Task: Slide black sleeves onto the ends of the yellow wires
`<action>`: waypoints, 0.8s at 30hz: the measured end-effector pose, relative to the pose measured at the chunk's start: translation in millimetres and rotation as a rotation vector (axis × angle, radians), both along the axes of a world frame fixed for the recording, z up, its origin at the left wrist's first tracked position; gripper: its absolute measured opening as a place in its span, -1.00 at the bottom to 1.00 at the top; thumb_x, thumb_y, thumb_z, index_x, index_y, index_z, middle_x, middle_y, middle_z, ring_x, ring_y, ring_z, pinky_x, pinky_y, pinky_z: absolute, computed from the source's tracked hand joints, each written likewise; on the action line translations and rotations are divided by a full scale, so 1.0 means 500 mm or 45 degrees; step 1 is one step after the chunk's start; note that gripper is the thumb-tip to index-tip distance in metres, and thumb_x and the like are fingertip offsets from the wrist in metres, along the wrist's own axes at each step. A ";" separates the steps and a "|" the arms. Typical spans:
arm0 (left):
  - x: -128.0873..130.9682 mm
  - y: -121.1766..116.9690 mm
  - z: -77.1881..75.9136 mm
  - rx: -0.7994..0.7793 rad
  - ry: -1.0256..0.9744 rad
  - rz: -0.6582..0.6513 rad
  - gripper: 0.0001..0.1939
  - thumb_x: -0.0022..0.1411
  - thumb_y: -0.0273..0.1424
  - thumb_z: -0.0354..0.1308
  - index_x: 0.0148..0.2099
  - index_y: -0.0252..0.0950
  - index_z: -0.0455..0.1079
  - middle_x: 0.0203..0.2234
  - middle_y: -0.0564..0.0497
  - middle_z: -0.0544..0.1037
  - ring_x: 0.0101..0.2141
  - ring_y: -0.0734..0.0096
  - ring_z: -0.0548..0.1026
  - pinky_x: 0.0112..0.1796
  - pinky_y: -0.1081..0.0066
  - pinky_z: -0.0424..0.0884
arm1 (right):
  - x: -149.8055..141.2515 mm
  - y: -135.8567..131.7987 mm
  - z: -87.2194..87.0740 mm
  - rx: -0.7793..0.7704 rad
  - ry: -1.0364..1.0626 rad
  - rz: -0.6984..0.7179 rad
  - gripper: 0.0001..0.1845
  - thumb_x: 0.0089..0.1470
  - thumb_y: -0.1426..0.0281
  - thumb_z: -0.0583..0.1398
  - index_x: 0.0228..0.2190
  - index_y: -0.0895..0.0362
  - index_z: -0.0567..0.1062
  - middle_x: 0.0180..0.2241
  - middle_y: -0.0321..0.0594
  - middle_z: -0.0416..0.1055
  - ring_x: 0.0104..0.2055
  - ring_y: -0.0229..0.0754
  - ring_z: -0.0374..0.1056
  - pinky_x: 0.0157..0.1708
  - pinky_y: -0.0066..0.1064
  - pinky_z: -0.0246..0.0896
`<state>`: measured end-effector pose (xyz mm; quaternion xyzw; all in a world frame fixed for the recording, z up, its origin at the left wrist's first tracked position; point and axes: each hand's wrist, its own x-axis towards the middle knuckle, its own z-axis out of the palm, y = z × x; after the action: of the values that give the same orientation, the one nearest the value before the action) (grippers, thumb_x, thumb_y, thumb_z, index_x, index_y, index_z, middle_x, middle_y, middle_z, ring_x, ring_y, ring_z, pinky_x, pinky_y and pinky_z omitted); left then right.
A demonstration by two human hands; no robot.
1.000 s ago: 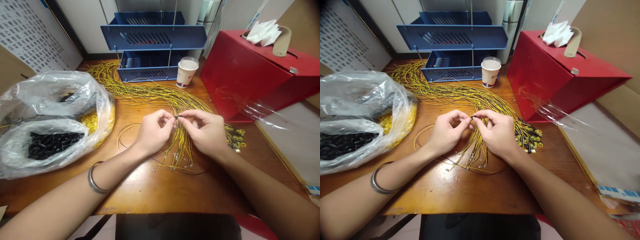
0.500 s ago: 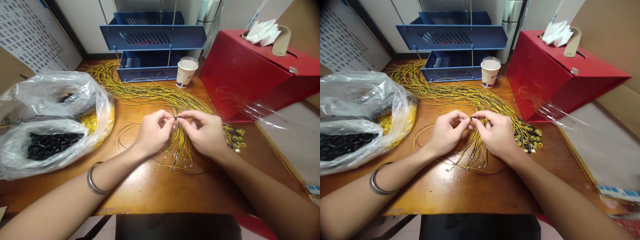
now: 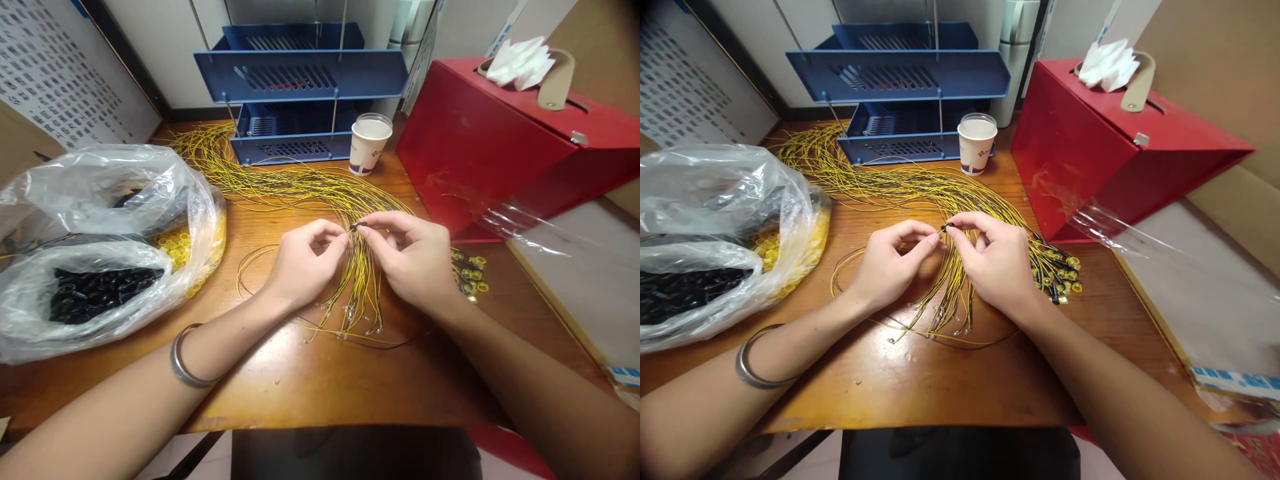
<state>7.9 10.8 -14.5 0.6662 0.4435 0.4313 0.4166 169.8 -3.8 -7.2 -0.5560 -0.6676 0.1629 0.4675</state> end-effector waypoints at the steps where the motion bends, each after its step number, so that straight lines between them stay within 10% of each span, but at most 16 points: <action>1: -0.001 0.000 0.000 0.007 0.009 -0.014 -0.86 0.24 -0.38 0.16 -0.29 -0.34 0.48 -0.38 -0.03 0.63 -0.34 0.40 0.58 -0.22 0.43 0.47 | 0.000 0.000 0.000 -0.007 -0.005 0.003 -0.84 0.06 0.38 0.26 -0.31 0.15 0.61 -0.59 -0.31 0.41 -0.67 -0.40 0.04 -0.63 -0.47 -0.02; 24: -0.008 0.000 0.002 0.070 0.103 -0.091 -0.83 0.28 -0.43 0.07 -0.37 -0.33 0.38 -0.51 0.03 0.52 -0.47 0.49 0.46 -0.38 0.48 0.36 | -0.007 -0.005 0.001 -0.038 -0.018 0.058 -0.87 0.05 0.39 0.25 -0.34 0.16 0.60 -0.74 -0.45 0.16 -0.71 -0.42 -0.03 -0.62 -0.47 -0.03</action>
<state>4.1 10.8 -13.5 0.7096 0.4239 0.4010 0.3949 166.4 -6.4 -6.8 -0.5487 -0.6809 0.1795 0.4506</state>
